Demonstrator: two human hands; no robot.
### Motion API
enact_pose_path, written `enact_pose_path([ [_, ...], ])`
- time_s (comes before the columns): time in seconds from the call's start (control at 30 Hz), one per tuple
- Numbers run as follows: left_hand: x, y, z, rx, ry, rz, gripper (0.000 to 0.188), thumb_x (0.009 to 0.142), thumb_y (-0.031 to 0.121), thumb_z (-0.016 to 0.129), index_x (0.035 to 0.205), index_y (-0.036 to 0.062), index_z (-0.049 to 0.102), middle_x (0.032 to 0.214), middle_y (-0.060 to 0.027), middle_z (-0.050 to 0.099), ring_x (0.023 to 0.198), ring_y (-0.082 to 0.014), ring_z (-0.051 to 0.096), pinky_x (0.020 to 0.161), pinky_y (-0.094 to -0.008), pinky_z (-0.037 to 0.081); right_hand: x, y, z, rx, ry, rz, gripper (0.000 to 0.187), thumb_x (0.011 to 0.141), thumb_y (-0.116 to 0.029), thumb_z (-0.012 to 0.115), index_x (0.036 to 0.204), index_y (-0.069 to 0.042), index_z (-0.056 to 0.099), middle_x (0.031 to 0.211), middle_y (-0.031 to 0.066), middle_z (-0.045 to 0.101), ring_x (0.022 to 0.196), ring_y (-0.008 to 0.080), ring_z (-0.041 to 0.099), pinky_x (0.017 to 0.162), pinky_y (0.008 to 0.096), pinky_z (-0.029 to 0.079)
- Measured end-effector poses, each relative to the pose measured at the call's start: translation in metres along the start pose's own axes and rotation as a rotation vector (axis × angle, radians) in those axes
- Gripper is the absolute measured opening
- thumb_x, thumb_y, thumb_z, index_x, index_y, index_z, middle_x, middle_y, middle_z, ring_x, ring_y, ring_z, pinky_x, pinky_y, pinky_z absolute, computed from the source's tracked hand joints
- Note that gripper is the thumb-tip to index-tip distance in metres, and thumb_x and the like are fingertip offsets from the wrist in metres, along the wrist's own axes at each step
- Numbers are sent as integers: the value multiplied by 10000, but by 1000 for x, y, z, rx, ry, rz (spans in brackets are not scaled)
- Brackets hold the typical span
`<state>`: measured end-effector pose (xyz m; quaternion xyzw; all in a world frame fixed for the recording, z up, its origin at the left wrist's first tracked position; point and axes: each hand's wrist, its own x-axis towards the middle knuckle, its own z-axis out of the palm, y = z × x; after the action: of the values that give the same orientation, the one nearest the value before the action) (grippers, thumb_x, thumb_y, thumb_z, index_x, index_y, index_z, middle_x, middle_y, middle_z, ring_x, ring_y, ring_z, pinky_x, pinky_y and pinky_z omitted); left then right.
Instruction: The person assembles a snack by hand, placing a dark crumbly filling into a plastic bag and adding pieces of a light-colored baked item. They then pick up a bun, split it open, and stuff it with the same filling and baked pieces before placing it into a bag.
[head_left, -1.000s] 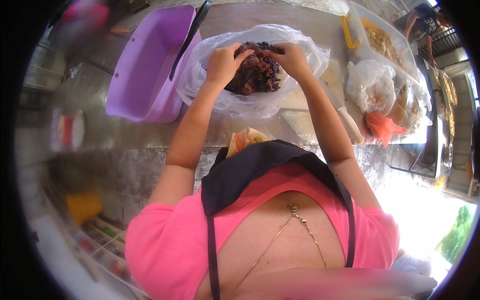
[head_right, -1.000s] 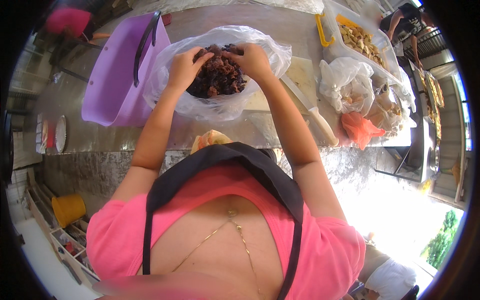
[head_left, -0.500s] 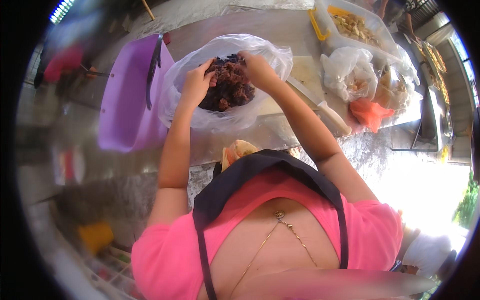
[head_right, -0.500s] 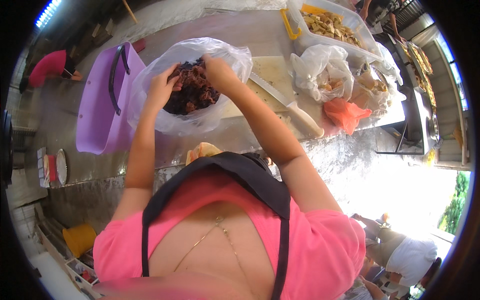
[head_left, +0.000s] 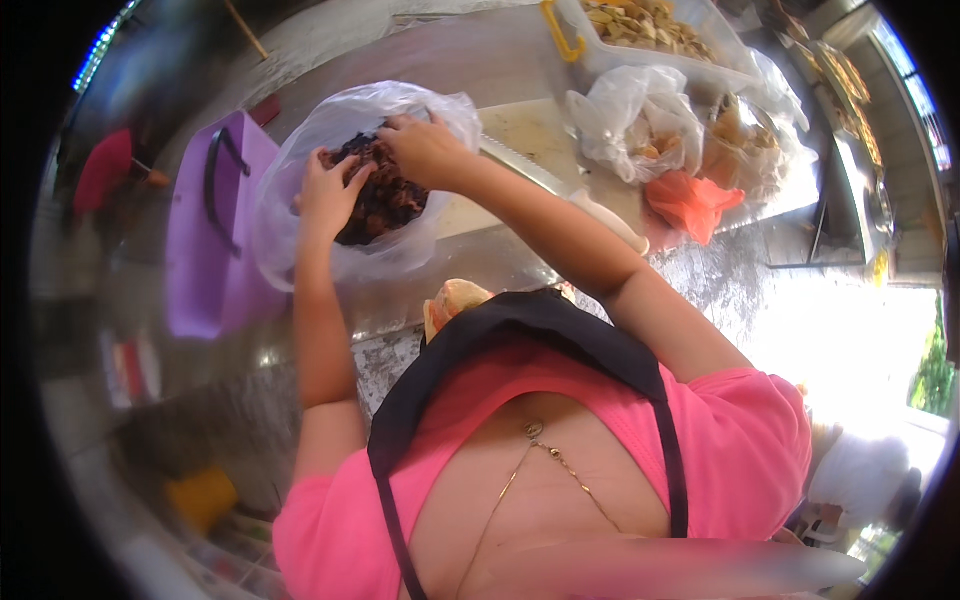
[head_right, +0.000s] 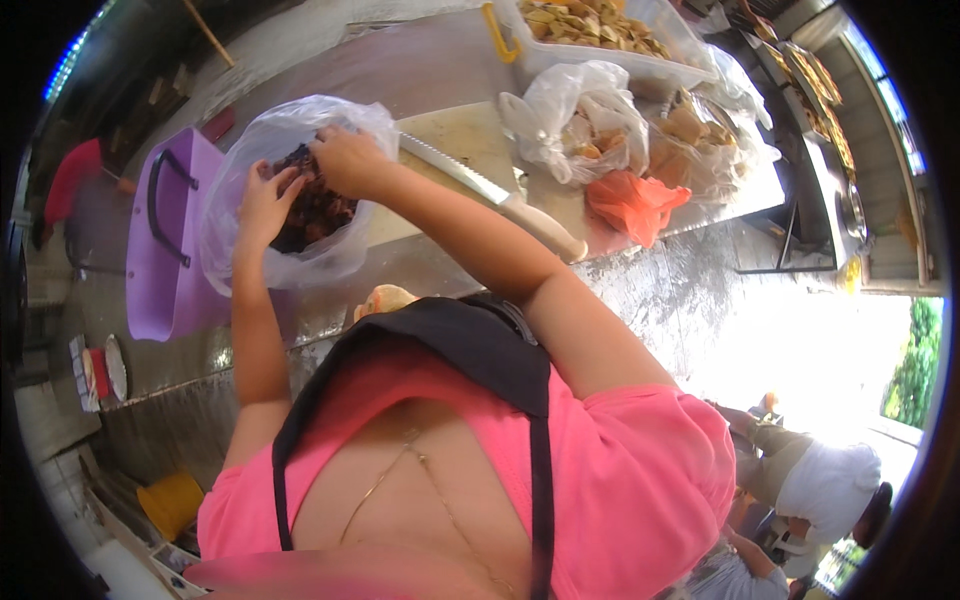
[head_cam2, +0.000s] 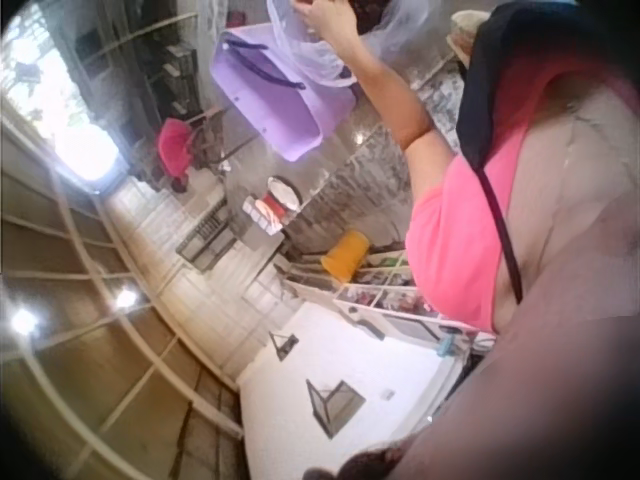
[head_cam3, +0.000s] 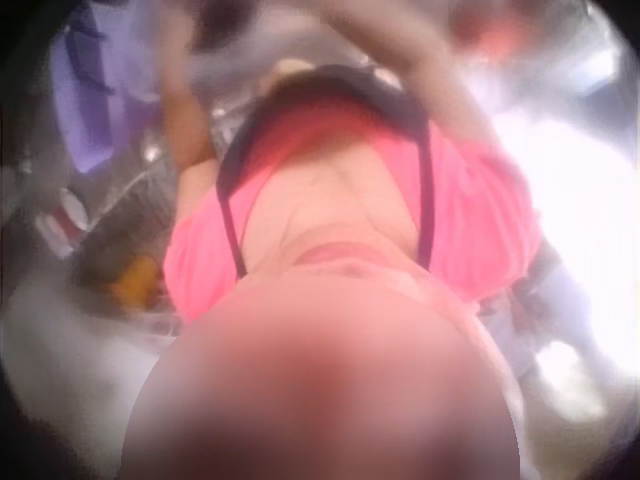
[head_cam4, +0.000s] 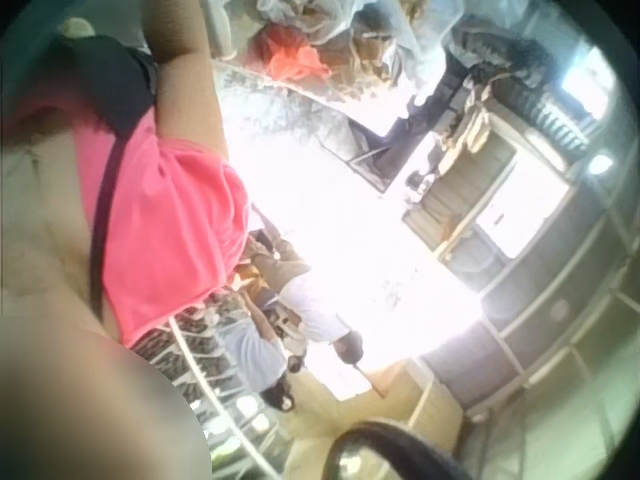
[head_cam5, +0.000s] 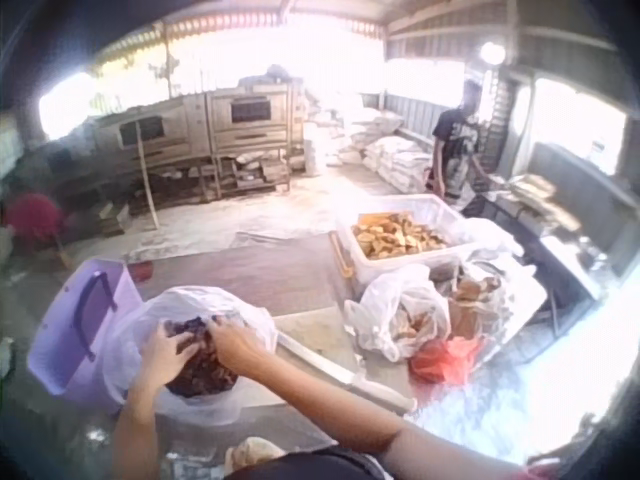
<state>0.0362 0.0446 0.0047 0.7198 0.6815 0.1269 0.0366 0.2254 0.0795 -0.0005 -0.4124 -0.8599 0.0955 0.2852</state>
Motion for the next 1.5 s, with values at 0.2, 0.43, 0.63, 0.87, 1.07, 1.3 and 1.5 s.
enact_pose_path([
  [0.2,9,14,-11,-178,-82,-125,391,891,163,516,1278,107,513,1177,-197,582,937,-345,618,785,-401,492,-7,4,-18,85,-223,166,155,765,-56,568,901,-33,641,936,172,630,939,323,612,859,411,468],
  [0.43,9,45,-19,-48,-19,-68,330,844,220,609,1153,103,619,1013,-124,663,755,-261,658,711,-384,489,-18,10,-20,114,-193,48,88,739,-52,585,759,-7,658,869,189,641,866,326,634,735,402,509],
  [0.63,7,43,-13,-147,-88,-255,220,790,306,674,870,108,727,954,-105,659,919,-268,612,813,-419,441,-20,14,-23,127,-222,76,147,718,-20,576,852,-7,636,880,183,648,856,337,634,728,418,500],
  [0.87,-1,49,-12,204,329,167,255,847,310,605,892,82,710,930,-114,654,909,-287,601,776,-392,452,-18,18,-18,118,170,-259,209,722,-2,565,927,-6,606,742,154,643,739,363,637,641,414,506],
  [1.07,6,50,-7,-145,102,-21,290,903,249,512,839,11,667,902,-182,629,850,-351,589,751,-400,449,-28,11,-25,121,-174,24,314,760,-35,539,1071,-5,510,689,170,620,691,358,633,618,418,498],
  [1.3,-1,65,-18,-312,121,-38,198,815,205,645,757,17,670,710,-123,656,646,-296,627,631,-347,466,-25,10,-43,87,-52,43,106,780,-139,576,743,-48,615,715,148,622,690,358,615,627,451,472],
  [1.5,4,69,-21,-278,126,-25,233,795,252,672,840,24,685,770,-145,663,701,-303,639,660,-362,475,-28,10,-55,627,37,77,194,773,-97,651,944,-4,654,923,161,654,840,327,625,762,382,484],
])
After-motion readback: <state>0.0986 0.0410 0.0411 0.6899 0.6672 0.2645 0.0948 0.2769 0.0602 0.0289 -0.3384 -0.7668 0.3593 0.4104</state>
